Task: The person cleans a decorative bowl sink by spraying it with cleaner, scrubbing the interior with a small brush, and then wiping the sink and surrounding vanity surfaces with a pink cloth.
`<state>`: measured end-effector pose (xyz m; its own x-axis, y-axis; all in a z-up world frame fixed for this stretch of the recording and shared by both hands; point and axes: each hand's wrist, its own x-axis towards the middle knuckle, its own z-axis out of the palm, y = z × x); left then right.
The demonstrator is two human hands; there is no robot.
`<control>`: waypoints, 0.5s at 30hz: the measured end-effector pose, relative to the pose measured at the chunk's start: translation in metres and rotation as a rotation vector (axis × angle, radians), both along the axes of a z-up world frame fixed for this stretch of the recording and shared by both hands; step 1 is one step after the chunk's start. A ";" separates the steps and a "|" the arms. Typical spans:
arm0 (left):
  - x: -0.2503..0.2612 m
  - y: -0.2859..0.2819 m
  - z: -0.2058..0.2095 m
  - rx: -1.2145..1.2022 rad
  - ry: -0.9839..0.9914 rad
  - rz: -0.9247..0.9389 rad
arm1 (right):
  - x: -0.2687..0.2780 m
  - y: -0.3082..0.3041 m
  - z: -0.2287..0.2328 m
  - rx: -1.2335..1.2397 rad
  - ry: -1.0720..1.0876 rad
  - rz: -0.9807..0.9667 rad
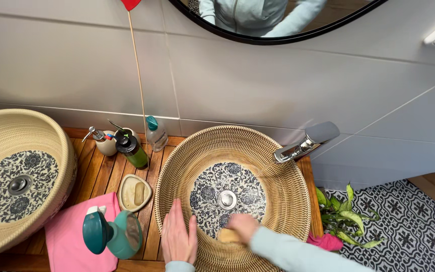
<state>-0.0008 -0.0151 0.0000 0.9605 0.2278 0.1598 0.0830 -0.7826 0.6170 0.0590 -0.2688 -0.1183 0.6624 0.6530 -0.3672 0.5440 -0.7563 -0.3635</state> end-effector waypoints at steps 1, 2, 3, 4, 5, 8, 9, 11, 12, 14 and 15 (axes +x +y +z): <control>-0.001 0.000 0.000 -0.007 -0.002 -0.001 | 0.005 0.024 0.000 0.138 -0.055 -0.006; -0.002 0.000 0.000 -0.014 -0.003 -0.003 | 0.016 0.048 -0.003 0.162 -0.086 -0.037; 0.000 0.001 -0.001 -0.020 -0.007 -0.004 | 0.032 0.066 -0.007 0.186 -0.118 -0.069; 0.003 0.000 -0.001 -0.013 -0.013 -0.005 | 0.063 0.080 -0.012 0.161 -0.248 -0.110; 0.001 0.001 -0.001 -0.003 -0.011 -0.008 | 0.085 0.089 -0.017 0.136 -0.371 -0.154; -0.001 0.002 0.000 0.002 -0.009 -0.013 | 0.140 0.062 -0.015 0.231 -0.016 -0.700; -0.001 0.001 0.001 -0.003 -0.011 -0.015 | 0.148 0.036 -0.010 0.124 -0.175 -0.580; -0.001 -0.001 0.002 -0.012 0.005 0.000 | 0.144 -0.018 -0.001 -0.096 -0.349 -0.411; -0.001 -0.001 0.003 -0.016 0.011 0.008 | 0.137 -0.034 -0.001 -0.209 -0.367 -0.365; -0.003 0.000 0.003 -0.033 0.007 0.009 | 0.107 -0.054 -0.002 -0.439 -0.222 -0.249; -0.002 0.001 0.003 -0.041 0.002 0.009 | 0.083 -0.052 -0.004 -0.471 -0.041 -0.217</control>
<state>-0.0025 -0.0145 0.0032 0.9587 0.2428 0.1479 0.0915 -0.7561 0.6480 0.1419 -0.3207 -0.1223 0.7841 0.2693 -0.5592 0.3636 -0.9295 0.0622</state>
